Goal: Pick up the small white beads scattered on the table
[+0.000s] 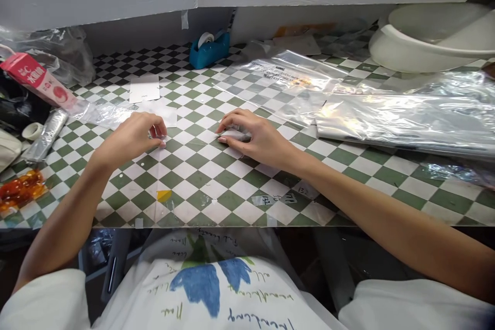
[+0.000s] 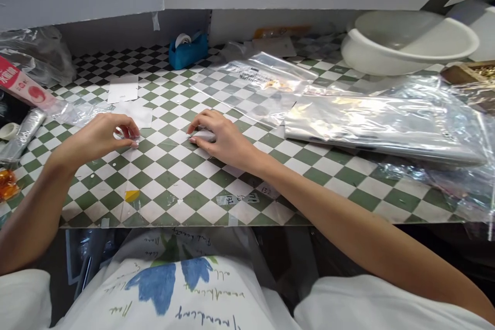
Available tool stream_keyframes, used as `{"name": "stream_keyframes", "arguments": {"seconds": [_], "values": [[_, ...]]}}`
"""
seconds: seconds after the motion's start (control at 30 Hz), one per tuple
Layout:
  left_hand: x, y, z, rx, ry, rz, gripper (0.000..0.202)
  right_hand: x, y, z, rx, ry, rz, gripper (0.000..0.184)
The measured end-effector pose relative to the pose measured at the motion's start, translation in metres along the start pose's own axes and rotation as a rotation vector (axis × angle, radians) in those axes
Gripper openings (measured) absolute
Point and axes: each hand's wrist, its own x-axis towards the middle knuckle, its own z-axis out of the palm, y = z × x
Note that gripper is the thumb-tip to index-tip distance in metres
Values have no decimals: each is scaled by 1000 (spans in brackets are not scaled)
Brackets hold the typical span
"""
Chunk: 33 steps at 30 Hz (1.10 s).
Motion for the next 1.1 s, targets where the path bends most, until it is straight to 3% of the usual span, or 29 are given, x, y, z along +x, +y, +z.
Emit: {"name": "stream_keyframes", "arguments": {"seconds": [0.2, 0.3, 0.5, 0.7, 0.8, 0.97, 1.1], "values": [[3, 0, 4, -44, -29, -62, 9, 10, -11, -19, 40, -106, 156, 30], [2, 0, 5, -36, -54, -84, 16, 14, -19, -21, 8, -98, 123, 29], [1, -2, 6, -9, -135, -86, 14, 12, -15, -11, 154, -90, 87, 26], [-3, 1, 0, 20, -103, -85, 13, 13, -11, -7, 129, -57, 80, 17], [-5, 2, -5, 73, -75, -95, 13, 13, -9, -6, 96, -93, 75, 16], [-3, 3, -7, 47, -176, -108, 10, 10, -5, -3, 65, -217, 31, 25], [1, 1, -6, -7, -178, -65, 7, 9, -4, 0, 63, -168, 24, 26]]}}
